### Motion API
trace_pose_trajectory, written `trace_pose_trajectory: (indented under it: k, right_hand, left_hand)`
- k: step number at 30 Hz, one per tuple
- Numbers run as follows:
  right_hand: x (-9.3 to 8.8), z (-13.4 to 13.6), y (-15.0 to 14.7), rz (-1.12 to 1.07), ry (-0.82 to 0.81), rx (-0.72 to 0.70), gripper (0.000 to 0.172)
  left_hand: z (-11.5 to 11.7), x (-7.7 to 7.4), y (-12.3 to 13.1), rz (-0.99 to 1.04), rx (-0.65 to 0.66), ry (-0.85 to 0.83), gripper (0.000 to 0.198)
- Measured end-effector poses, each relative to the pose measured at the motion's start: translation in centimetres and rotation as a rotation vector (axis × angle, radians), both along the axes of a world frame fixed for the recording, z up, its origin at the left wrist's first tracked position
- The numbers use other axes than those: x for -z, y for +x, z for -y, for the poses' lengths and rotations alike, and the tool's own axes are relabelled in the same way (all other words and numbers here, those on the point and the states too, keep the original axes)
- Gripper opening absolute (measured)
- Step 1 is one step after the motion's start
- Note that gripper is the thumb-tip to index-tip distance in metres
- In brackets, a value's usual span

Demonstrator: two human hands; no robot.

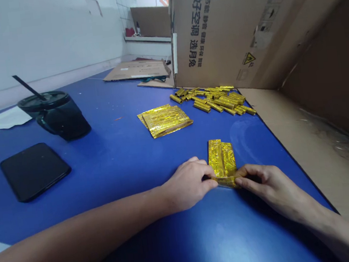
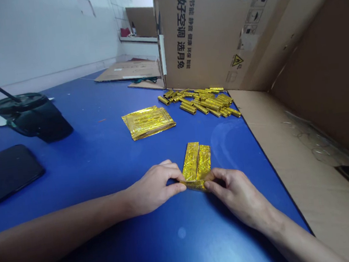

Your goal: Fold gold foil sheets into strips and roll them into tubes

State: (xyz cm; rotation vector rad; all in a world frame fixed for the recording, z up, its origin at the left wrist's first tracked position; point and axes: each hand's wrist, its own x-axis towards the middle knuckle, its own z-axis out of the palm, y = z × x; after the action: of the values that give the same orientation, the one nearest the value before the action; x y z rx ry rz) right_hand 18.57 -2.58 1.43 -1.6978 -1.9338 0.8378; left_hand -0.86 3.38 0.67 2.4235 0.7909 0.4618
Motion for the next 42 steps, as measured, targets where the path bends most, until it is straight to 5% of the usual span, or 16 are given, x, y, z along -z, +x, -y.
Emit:
trace_pose_trajectory:
  k: [6, 15, 32, 42]
  right_hand:
    - [0.0, 0.0, 0.0, 0.061, -0.021, 0.050, 0.018]
    - [-0.2, 0.1, -0.3, 0.114, -0.007, 0.072, 0.017]
    - [0.3, 0.2, -0.3, 0.083, 0.027, 0.104, 0.019]
    - [0.7, -0.4, -0.6, 0.177, 0.049, 0.135, 0.018]
  left_hand:
    - [-0.2, 0.5, 0.5, -0.009, -0.112, -0.120, 0.011]
    - [0.3, 0.5, 0.7, -0.030, -0.130, -0.022, 0.014]
    - [0.1, 1.0, 0.9, 0.056, -0.162, -0.104, 0.001]
    - [0.4, 0.8, 1.0, -0.062, -0.187, -0.006, 0.006]
